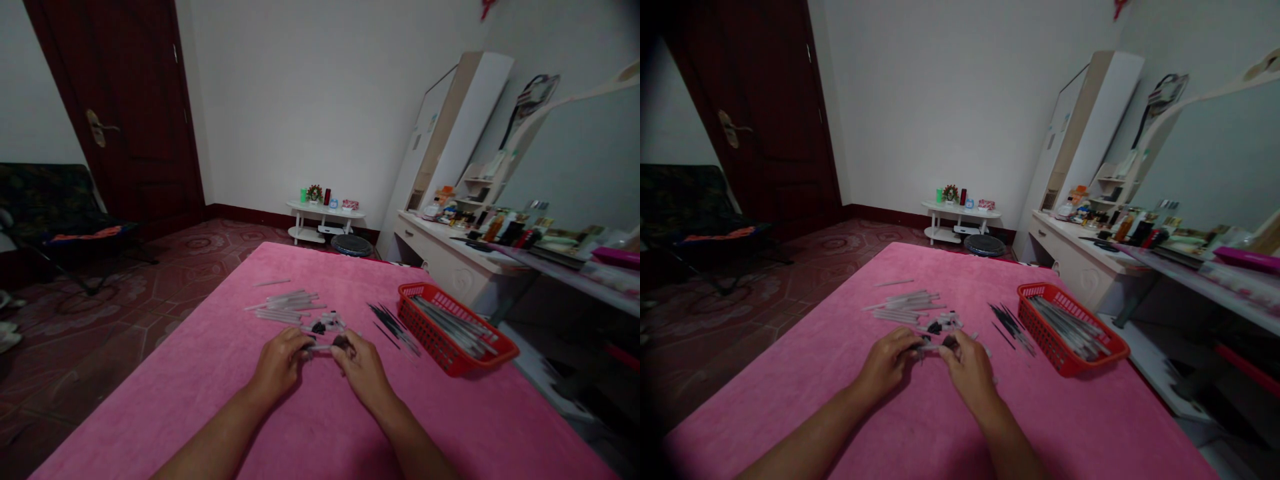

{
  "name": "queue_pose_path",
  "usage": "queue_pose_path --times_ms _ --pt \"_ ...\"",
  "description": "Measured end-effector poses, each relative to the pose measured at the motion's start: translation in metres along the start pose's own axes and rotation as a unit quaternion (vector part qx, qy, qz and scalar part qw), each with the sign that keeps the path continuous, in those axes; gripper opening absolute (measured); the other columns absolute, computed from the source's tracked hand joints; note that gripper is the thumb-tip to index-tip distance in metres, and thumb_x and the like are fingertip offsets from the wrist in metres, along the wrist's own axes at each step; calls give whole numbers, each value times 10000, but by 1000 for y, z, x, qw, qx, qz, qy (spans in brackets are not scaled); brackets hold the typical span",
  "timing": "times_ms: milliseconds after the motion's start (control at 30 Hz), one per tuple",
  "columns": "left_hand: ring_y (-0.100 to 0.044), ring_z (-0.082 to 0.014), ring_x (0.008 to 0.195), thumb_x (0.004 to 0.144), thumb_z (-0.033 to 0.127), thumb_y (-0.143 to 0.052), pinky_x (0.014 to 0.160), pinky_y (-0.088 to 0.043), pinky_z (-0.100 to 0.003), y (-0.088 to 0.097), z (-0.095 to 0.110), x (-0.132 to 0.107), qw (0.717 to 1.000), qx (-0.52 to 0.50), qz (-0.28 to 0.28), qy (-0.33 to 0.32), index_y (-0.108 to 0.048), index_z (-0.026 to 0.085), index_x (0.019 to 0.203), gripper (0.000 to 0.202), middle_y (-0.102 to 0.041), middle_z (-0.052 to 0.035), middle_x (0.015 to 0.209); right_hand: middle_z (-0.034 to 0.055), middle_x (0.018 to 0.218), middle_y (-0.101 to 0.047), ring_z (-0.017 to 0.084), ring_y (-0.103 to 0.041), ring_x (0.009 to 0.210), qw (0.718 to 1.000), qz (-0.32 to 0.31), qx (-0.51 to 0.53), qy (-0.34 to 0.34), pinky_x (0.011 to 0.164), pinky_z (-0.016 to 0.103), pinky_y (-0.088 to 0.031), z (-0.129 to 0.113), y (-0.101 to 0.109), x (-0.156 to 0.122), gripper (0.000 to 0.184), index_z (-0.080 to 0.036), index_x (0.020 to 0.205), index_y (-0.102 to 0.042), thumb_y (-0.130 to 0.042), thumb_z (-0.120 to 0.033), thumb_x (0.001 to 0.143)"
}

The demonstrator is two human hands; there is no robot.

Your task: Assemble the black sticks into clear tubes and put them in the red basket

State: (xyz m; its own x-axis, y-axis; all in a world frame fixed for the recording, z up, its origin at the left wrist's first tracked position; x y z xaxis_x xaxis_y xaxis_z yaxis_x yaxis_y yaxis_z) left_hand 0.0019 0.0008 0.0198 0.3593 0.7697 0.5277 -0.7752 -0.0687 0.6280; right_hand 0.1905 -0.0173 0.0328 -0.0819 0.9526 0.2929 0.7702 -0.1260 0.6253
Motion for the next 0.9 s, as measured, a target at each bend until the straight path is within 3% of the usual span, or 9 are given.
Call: queue_pose_path --times_ms 167,333,467,633,800,900 --pt "-576 -181 827 819 104 -522 711 -442 -271 0 0 -1 1000 -3 -7 -1 -684 202 937 222 -640 -65 860 -4 531 -537 126 -508 508 1000 -11 -2 -4 497 212 -347 0 1 0 360 -189 616 -529 -419 -390 894" --pt "-573 -175 820 825 108 -521 705 -438 -269 0 0 0 1000 -9 -9 4 -683 213 942 226 -633 -59 858 -9 591 -567 123 -519 540 1000 3 14 11 507 205 -352 -1 2 -1 229 -190 708 -565 -496 -354 852" --pt "-572 -175 820 820 92 -517 702 -437 -267 1 3 0 1000 -11 -7 1 -682 205 925 226 -630 -60 850 -8 530 -525 124 -506 512 1000 -15 -3 -8 501 209 -346 0 1 -1 359 -190 612 -513 -412 -382 898" --pt "-574 -172 816 821 96 -512 708 -449 -270 1 1 0 1000 -13 -4 -1 -688 207 941 240 -636 -63 859 -4 613 -581 124 -522 543 1000 0 13 8 515 209 -359 -1 3 -1 215 -188 731 -569 -489 -343 857" --pt "-582 -173 800 818 108 -516 693 -452 -266 2 2 0 1000 -5 3 -5 -692 202 925 226 -635 -66 841 -4 562 -542 126 -511 523 1000 -13 5 -7 509 216 -358 0 3 0 327 -191 660 -535 -417 -380 899" --pt "-587 -171 802 820 109 -516 699 -454 -262 2 1 1 1000 -9 6 -3 -692 203 921 224 -641 -64 843 -9 605 -563 127 -519 548 1000 -8 12 2 517 213 -362 -2 4 0 199 -190 739 -571 -494 -335 852"
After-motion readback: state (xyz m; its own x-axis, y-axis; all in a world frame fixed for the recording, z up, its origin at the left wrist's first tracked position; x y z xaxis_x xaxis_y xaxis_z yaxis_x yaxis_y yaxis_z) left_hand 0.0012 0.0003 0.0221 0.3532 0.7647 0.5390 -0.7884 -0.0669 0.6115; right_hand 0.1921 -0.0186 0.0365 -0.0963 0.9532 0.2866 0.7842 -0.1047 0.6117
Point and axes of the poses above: each hand's wrist, its own x-axis towards the middle knuckle, its own y-axis out of the back of the hand, z = x × y, the point moved 2 cm from there along x, towards the middle knuckle
